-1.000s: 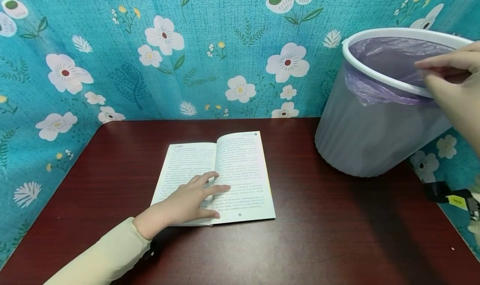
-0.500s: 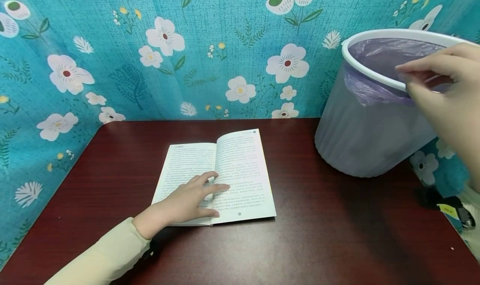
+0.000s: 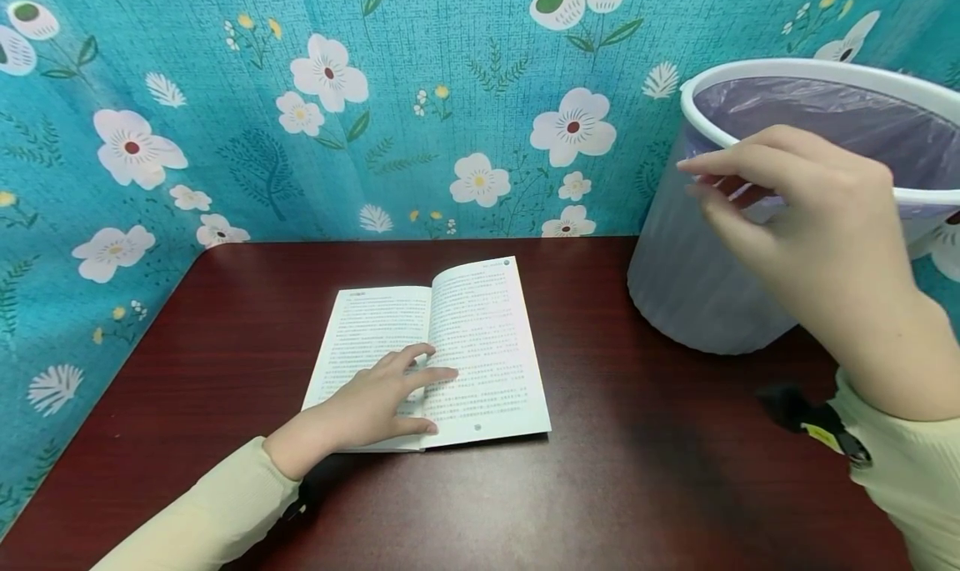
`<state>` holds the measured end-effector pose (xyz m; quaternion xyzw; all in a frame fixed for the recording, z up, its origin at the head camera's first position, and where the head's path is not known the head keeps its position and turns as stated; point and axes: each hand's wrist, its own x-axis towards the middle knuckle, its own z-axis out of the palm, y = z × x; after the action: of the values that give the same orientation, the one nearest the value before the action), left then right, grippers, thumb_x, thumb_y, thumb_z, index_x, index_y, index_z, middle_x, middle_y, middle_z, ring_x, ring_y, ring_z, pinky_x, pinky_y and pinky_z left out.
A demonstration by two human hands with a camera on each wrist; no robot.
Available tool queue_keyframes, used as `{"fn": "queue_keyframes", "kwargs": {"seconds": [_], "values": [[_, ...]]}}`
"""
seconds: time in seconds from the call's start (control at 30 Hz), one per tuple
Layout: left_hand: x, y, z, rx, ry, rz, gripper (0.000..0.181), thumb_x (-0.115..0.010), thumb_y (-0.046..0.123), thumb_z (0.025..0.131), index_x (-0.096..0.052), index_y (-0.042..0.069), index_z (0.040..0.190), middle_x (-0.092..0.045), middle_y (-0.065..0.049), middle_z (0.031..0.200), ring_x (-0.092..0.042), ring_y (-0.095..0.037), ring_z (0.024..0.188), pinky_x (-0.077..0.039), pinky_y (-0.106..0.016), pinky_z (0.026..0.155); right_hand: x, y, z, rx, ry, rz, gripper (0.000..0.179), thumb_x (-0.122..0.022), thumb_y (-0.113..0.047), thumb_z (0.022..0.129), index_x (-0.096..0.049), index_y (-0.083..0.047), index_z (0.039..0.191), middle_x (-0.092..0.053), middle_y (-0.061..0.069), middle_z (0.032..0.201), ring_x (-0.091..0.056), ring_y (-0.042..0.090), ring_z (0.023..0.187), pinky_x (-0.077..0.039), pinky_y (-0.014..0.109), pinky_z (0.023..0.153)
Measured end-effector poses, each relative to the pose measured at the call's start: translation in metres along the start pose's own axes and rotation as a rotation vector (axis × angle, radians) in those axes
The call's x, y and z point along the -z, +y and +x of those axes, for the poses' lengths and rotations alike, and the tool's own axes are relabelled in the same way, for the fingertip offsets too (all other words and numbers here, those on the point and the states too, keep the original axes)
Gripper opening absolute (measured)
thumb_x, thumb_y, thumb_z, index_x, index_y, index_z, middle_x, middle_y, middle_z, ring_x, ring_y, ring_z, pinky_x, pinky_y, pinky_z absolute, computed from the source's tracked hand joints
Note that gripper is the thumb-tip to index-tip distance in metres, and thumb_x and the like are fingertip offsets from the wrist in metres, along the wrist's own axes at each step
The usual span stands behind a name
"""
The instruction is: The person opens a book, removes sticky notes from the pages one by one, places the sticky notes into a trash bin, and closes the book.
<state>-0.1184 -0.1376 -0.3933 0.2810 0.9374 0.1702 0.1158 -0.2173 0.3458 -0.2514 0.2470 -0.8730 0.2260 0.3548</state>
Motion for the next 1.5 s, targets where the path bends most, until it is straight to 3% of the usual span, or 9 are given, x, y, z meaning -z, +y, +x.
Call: {"fn": "queue_keyframes", "kwargs": {"seconds": [0.17,0.23,0.33,0.63,0.8,1.03,1.17,1.33,1.5], "values": [[-0.001,-0.001,0.0,-0.006,0.007,-0.01,0.069,-0.081,0.043,0.088,-0.053,0.031,0.149,-0.039,-0.01,0.157,-0.047,-0.035,0.134,-0.051,-0.059,0.089,0.001,-0.114,0.016,0.052,0.012,0.009,0.03,-0.077,0.002,0.088,-0.08,-0.011,0.116,-0.074,0.009,0.102,-0.056,-0.012,0.089,-0.042,0.006,0.088],[-0.001,-0.002,0.0,-0.006,0.008,-0.012,0.069,-0.081,0.043,0.088,-0.053,0.031,0.149,-0.039,-0.01,0.157,-0.047,-0.035,0.134,-0.051,-0.059,0.09,-0.002,-0.138,0.021,0.081,0.009,0.021,0.028,-0.075,0.006,0.088,-0.079,-0.003,0.114,-0.073,0.011,0.097,-0.053,-0.015,0.088,-0.042,0.006,0.086],[0.0,-0.002,-0.001,-0.007,0.008,-0.019,0.069,-0.081,0.043,0.088,-0.053,0.03,0.149,-0.038,-0.01,0.157,-0.047,-0.035,0.134,-0.05,-0.059,0.091,-0.011,-0.155,0.025,0.1,0.0,0.082,0.026,-0.072,0.01,0.087,-0.078,0.001,0.111,-0.072,0.01,0.091,-0.054,-0.016,0.085,-0.043,0.006,0.085],[0.0,-0.003,-0.001,-0.004,0.005,-0.059,0.069,-0.081,0.041,0.089,-0.052,0.029,0.15,-0.037,-0.011,0.158,-0.046,-0.035,0.136,-0.05,-0.058,0.094,-0.046,-0.151,0.016,0.037,-0.083,0.207,0.031,-0.076,0.014,0.083,-0.079,-0.001,0.109,-0.068,0.001,0.087,-0.055,-0.008,0.08,-0.045,0.007,0.08],[-0.001,-0.006,-0.002,-0.008,0.009,-0.086,0.069,-0.082,0.038,0.089,-0.052,0.029,0.15,-0.037,-0.011,0.158,-0.045,-0.035,0.137,-0.048,-0.06,0.097,-0.057,-0.148,0.012,0.048,-0.128,0.225,0.031,-0.075,0.015,0.083,-0.078,-0.001,0.109,-0.069,0.003,0.087,-0.056,-0.008,0.08,-0.045,0.007,0.078],[0.002,-0.009,-0.006,-0.01,0.01,-0.178,0.066,-0.081,0.031,0.091,-0.051,0.023,0.149,-0.038,-0.013,0.159,-0.044,-0.035,0.14,-0.045,-0.052,0.105,-0.068,-0.146,0.007,0.051,-0.169,0.231,0.03,-0.076,0.013,0.084,-0.078,-0.003,0.108,-0.07,0.001,0.087,-0.056,-0.006,0.08,-0.045,0.007,0.077],[0.006,-0.011,-0.011,-0.018,-0.015,-0.302,0.066,-0.077,0.03,0.095,-0.046,0.016,0.151,-0.036,-0.014,0.16,-0.039,-0.032,0.145,-0.037,-0.051,0.113,-0.072,-0.146,0.004,0.037,-0.198,0.238,0.03,-0.075,0.011,0.086,-0.078,-0.006,0.11,-0.071,-0.001,0.09,-0.058,-0.005,0.081,-0.046,0.007,0.077],[0.016,-0.013,-0.021,0.012,-0.058,-0.579,0.066,-0.066,0.033,0.102,-0.034,0.012,0.156,-0.036,-0.011,0.16,-0.046,-0.031,0.14,-0.04,-0.05,0.111,-0.077,-0.148,0.003,0.047,-0.216,0.264,0.032,-0.076,0.009,0.086,-0.078,-0.009,0.112,-0.071,-0.004,0.091,-0.058,-0.003,0.08,-0.046,0.008,0.075],[0.033,-0.017,-0.029,0.062,0.045,-0.759,0.061,-0.051,0.03,0.109,-0.024,0.009,0.159,-0.031,-0.019,0.162,-0.05,-0.039,0.136,-0.048,-0.056,0.101,-0.085,-0.149,0.001,0.084,-0.236,0.297,0.032,-0.078,0.007,0.084,-0.079,-0.011,0.111,-0.071,-0.006,0.09,-0.059,-0.001,0.077,-0.046,0.012,0.071]]}}
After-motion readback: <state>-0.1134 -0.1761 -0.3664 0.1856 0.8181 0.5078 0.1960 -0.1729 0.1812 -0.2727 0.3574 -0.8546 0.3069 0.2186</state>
